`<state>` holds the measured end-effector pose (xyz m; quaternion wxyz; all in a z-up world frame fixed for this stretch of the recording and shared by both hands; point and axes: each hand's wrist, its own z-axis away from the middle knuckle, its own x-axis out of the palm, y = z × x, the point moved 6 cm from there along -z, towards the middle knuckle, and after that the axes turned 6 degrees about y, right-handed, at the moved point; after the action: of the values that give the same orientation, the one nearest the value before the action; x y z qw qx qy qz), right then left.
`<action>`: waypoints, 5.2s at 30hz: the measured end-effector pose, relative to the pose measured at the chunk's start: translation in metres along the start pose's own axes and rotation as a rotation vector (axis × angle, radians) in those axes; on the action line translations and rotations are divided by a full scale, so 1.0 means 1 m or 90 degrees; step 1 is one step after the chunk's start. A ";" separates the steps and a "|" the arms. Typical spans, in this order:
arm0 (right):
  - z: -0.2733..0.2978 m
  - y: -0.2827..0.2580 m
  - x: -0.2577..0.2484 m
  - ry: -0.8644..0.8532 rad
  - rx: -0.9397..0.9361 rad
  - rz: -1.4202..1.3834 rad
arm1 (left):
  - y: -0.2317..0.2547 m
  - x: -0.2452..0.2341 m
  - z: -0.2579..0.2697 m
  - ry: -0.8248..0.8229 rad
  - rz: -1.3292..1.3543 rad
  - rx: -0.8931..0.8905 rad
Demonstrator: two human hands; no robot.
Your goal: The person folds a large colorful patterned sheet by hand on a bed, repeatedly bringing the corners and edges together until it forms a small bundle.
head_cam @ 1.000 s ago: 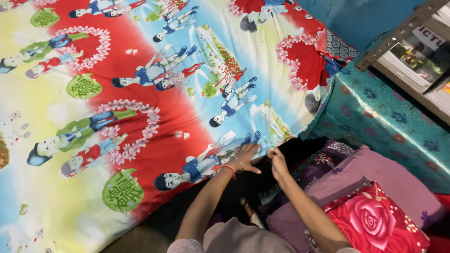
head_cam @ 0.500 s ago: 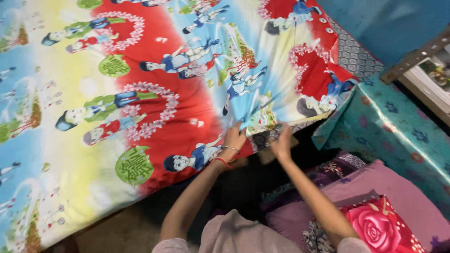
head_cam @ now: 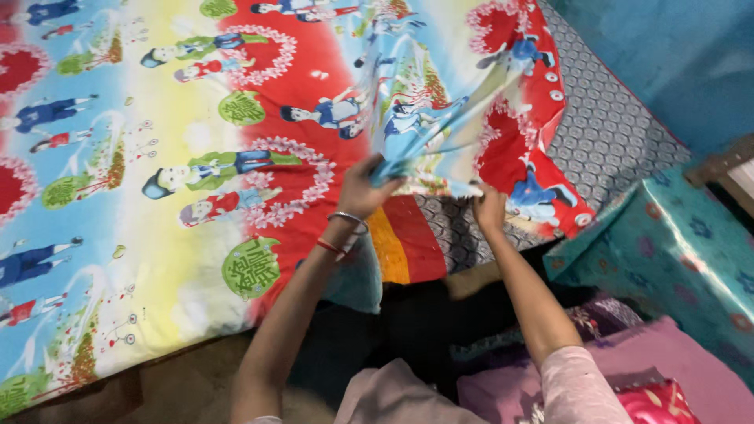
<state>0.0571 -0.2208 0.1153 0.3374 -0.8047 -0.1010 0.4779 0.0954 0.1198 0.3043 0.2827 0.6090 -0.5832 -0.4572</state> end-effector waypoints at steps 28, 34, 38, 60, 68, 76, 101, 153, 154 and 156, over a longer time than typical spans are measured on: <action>-0.209 -0.100 0.100 -0.194 0.271 -0.599 | -0.066 0.063 -0.082 -0.290 0.121 0.082; -0.248 -0.084 0.183 -0.226 0.422 -0.637 | -0.059 0.057 -0.072 -0.339 0.226 0.019; -0.285 -0.101 0.179 -0.150 0.239 -0.657 | -0.125 0.036 -0.103 -0.141 0.124 -0.118; -0.279 -0.147 0.044 -0.580 -0.177 -0.491 | -0.271 0.198 -0.301 -0.154 -0.254 -0.269; -0.393 -0.065 0.131 -0.393 0.125 -0.704 | -0.218 0.170 -0.295 -0.020 -0.014 -0.192; -0.438 -0.070 0.205 -0.274 0.280 -0.733 | -0.132 0.158 -0.256 -0.220 -0.154 -0.091; -0.275 -0.309 0.081 -0.420 -0.683 -0.359 | -0.195 0.005 -0.262 0.077 -0.228 -0.196; -0.071 -0.521 0.216 -0.487 -0.691 -0.428 | -0.072 -0.240 -0.006 0.507 -0.729 -0.127; -0.075 -0.523 0.219 -0.472 -0.684 -0.434 | -0.084 -0.243 0.008 0.531 -0.726 -0.112; -0.088 -0.522 0.220 -0.497 -0.648 -0.498 | -0.118 -0.258 0.050 0.558 -0.728 -0.201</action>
<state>0.3290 0.2393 0.3232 0.0086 -0.5389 -0.7002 0.4681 0.1299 0.3979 0.2380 0.2917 0.8967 0.0646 -0.3266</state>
